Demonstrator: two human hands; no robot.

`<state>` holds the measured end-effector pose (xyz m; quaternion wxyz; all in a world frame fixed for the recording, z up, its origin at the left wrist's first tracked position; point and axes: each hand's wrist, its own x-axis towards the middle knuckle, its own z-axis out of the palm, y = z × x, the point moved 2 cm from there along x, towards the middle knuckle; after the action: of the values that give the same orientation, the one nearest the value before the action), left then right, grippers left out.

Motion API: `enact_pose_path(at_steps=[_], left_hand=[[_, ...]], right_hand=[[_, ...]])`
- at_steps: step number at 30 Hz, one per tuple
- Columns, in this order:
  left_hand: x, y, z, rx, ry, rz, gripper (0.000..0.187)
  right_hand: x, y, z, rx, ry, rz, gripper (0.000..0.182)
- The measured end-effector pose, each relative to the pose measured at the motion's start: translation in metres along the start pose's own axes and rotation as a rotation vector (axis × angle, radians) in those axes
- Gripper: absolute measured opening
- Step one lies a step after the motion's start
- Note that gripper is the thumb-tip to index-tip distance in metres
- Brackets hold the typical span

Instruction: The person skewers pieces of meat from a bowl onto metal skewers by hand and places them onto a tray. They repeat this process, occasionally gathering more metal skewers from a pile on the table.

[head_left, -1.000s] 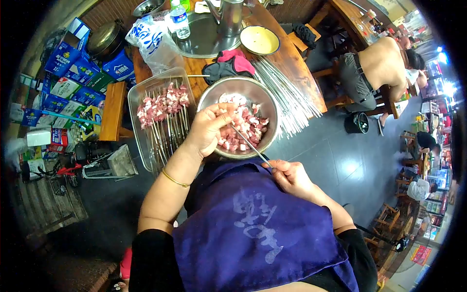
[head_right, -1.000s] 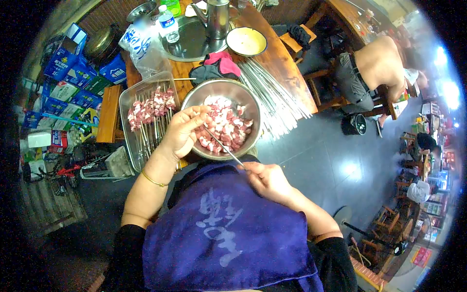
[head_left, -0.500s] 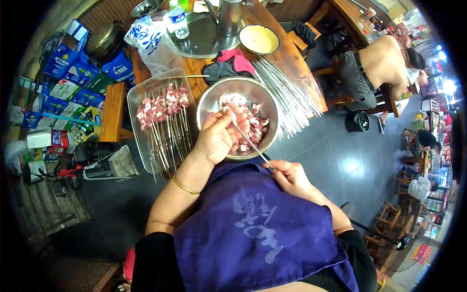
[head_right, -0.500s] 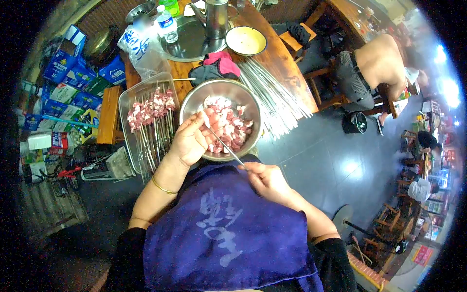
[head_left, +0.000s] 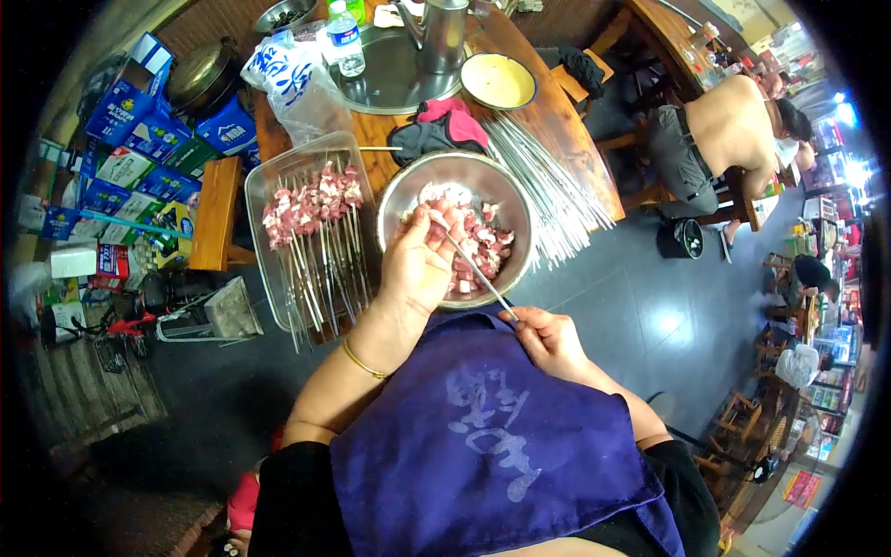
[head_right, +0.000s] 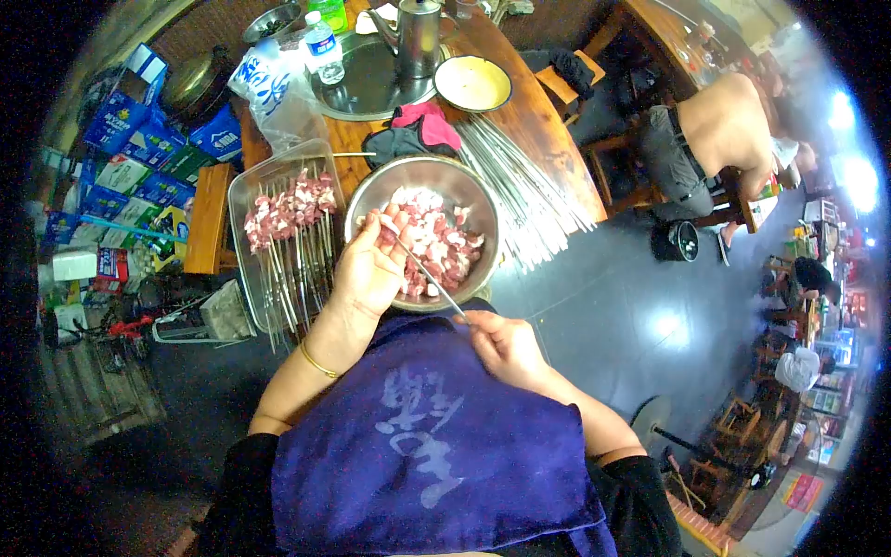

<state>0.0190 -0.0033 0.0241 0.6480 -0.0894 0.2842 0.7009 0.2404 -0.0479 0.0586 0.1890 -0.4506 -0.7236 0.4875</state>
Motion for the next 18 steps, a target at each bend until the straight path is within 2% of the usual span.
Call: enact_pose_path(at_steps=[4,18], left_hand=[[-0.0029,-0.0031,0.0058,0.002,0.021,-0.032,0.015],[-0.0073,-0.0083,0.0065,0.051,-0.11,-0.096,0.014]], right_hand=[[0.0011,0.0002,0.0011,0.002,0.032,-0.03,0.021],[-0.0008,0.0007,-0.0041,0.005,0.032,-0.032,0.022]])
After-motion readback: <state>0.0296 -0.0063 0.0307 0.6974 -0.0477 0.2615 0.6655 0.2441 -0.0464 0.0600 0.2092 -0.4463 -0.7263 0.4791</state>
